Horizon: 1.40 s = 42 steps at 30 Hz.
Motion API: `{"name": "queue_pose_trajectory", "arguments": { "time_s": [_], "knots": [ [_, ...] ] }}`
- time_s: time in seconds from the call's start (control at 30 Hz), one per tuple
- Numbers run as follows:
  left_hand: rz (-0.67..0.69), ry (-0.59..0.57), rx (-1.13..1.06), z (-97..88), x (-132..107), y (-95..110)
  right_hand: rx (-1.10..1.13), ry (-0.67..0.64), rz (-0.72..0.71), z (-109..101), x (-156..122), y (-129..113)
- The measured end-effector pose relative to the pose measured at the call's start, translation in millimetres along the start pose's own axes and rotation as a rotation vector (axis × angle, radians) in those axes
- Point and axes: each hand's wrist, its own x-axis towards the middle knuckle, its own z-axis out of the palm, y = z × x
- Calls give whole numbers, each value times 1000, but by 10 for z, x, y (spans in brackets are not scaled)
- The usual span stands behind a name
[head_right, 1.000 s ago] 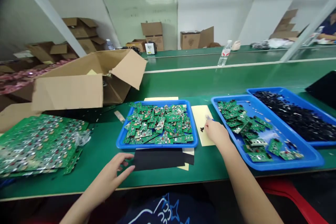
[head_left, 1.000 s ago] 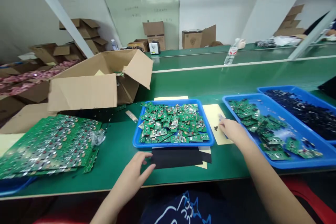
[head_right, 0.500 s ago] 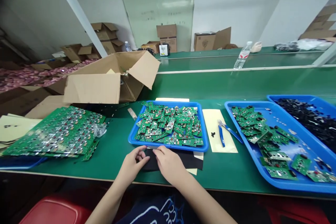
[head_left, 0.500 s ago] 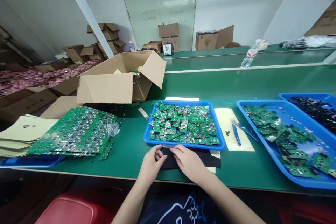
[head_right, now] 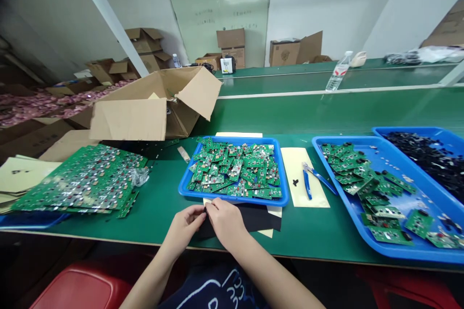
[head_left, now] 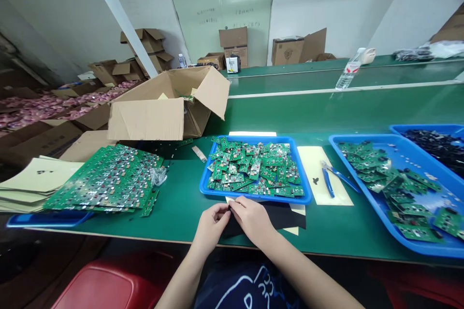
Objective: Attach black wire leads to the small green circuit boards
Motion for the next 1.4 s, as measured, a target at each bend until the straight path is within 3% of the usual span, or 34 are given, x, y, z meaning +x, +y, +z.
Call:
{"name": "queue_pose_trajectory", "arguments": {
  "time_s": [0.17, 0.3, 0.4, 0.5, 0.57, 0.63, 0.7, 0.8, 0.9, 1.0, 1.17, 1.3, 1.4],
  "knots": [
    [12, 8, 31, -7, 23, -7, 34, 8, -12, -16, 4, 19],
    [4, 39, 38, -19, 25, -44, 126, 41, 79, -91, 33, 32],
    [-9, 114, 37, -70, 29, -112, 302, 135, 269, -294, -32, 162],
    [-20, 199, 139, -185, 14, -154, 469, 302, 588, -647, -224, 430],
    [-23, 203, 227, -295, -10, -142, 569, 524, 809, -938, -387, 631],
    [-27, 206, 275, -419, -35, -104, 624, 850, 904, -1238, -537, 795],
    [-27, 236, 361, -533, -54, -56, 730, 1187, 869, -1510, -653, 896],
    [-5, 256, 499, -620, -62, -4, 723, 1445, 777, -1789, -755, 939],
    [71, 202, 566, -545, -37, 5, 705, 1383, 739, -1855, -774, 908],
    [162, 178, 593, -340, 31, -27, 789, 1266, 743, -1755, -717, 863],
    [232, 342, 626, -30, 101, -123, 816, 1148, 679, -1520, -595, 827],
    [319, 477, 750, -35, 37, -128, 709, 1042, 739, -1437, -605, 847],
    [362, 452, 879, -152, 94, 14, 647, 950, 803, -1433, -616, 872]
  ]
}}
